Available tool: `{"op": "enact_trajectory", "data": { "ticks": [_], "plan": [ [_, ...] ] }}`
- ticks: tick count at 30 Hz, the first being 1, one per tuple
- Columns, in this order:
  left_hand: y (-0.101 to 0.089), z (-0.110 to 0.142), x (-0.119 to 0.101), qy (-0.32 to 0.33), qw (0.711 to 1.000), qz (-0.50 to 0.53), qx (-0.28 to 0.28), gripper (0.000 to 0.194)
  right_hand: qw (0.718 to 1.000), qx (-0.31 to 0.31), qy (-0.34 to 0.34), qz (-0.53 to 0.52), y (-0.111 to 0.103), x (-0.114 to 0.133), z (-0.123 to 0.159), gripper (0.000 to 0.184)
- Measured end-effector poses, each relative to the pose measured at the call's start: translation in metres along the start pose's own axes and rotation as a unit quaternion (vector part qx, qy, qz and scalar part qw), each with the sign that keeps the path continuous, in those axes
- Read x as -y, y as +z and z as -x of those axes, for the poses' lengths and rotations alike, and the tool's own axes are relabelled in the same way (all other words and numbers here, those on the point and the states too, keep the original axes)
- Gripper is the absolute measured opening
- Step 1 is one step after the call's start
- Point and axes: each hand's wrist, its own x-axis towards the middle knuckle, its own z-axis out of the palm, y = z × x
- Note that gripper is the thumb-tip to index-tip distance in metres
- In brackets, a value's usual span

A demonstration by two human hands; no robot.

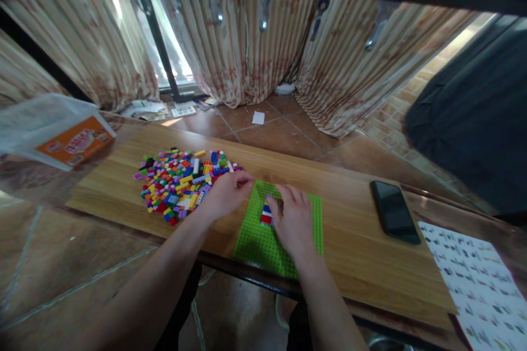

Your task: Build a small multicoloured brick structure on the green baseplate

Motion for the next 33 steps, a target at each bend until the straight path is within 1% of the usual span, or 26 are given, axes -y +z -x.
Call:
{"op": "enact_trajectory", "data": {
  "ticks": [2, 4, 6, 8, 10, 13, 18, 21, 25, 28, 31, 33],
  "plan": [
    [-0.015, 0.0, 0.01, -0.029, 0.998, -0.034, -0.041, 0.025, 0.999, 0.029, -0.021, 0.027, 0.007, 0.008, 0.004, 0.047],
    [-0.029, 0.002, 0.019, -0.086, 0.99, -0.088, -0.073, 0.022, 0.997, 0.053, -0.029, 0.056, 0.014, 0.014, 0.007, 0.052],
    [-0.038, 0.006, 0.024, -0.136, 0.976, -0.15, -0.083, 0.019, 0.995, 0.066, -0.031, 0.075, 0.019, 0.016, 0.008, 0.054],
    [-0.042, 0.01, 0.026, -0.16, 0.964, -0.199, -0.078, 0.017, 0.994, 0.068, -0.031, 0.085, 0.022, 0.016, 0.007, 0.054],
    [-0.042, 0.013, 0.027, -0.164, 0.958, -0.226, -0.069, 0.016, 0.993, 0.067, -0.031, 0.089, 0.023, 0.015, 0.005, 0.055],
    [-0.04, 0.015, 0.029, -0.161, 0.955, -0.24, -0.064, 0.019, 0.993, 0.063, -0.036, 0.091, 0.022, 0.011, 0.002, 0.055],
    [-0.043, 0.016, 0.036, -0.15, 0.96, -0.229, -0.052, 0.028, 0.992, 0.06, -0.037, 0.104, 0.024, 0.003, -0.002, 0.055],
    [-0.047, 0.016, 0.038, -0.159, 0.959, -0.229, -0.049, 0.032, 0.992, 0.063, -0.032, 0.109, 0.024, 0.002, -0.003, 0.056],
    [-0.048, 0.014, 0.038, -0.172, 0.957, -0.229, -0.047, 0.032, 0.993, 0.062, -0.031, 0.096, 0.023, 0.004, -0.003, 0.056],
    [-0.048, 0.012, 0.041, -0.167, 0.958, -0.229, -0.051, 0.032, 0.995, 0.061, -0.026, 0.077, 0.02, 0.004, -0.003, 0.056],
    [-0.051, 0.008, 0.046, -0.156, 0.963, -0.205, -0.076, 0.03, 0.998, 0.043, -0.01, 0.041, 0.016, 0.002, -0.004, 0.053],
    [-0.054, 0.006, 0.047, -0.131, 0.978, -0.137, -0.087, 0.027, 1.0, 0.01, 0.001, 0.001, 0.011, 0.001, -0.006, 0.05]
  ]
}}
